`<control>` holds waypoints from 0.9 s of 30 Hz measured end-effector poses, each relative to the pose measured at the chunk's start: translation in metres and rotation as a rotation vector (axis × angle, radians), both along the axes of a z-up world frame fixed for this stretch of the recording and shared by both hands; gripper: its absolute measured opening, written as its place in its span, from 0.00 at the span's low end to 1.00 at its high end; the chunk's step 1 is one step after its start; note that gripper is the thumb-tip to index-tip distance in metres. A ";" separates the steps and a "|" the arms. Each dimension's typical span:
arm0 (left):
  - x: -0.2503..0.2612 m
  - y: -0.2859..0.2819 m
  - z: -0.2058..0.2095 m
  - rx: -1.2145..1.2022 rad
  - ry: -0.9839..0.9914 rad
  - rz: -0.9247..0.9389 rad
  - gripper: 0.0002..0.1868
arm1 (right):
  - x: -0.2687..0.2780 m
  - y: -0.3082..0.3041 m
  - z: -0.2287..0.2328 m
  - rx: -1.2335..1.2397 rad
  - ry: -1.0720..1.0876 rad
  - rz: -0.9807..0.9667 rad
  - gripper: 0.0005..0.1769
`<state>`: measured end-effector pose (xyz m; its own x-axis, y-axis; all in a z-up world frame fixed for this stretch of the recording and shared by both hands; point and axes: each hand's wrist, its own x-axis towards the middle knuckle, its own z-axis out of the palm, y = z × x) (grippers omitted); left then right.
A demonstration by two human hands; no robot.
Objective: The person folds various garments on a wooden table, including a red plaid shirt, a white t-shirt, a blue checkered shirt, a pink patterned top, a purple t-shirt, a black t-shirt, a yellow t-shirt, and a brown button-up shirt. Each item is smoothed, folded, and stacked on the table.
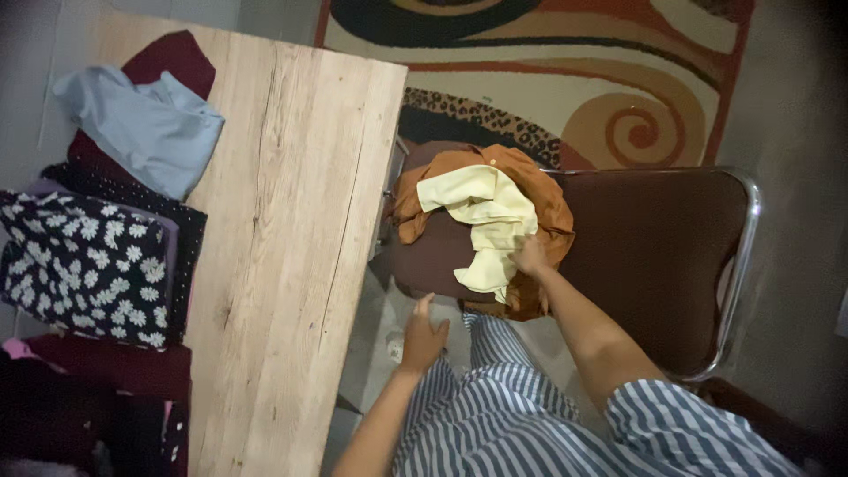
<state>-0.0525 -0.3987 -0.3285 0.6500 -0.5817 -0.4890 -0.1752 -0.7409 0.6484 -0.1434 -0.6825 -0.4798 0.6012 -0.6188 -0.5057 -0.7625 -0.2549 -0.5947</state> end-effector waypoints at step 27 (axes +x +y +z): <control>0.029 -0.059 0.069 -0.469 -0.351 -0.107 0.30 | -0.032 -0.006 0.408 0.426 -1.388 -0.250 0.04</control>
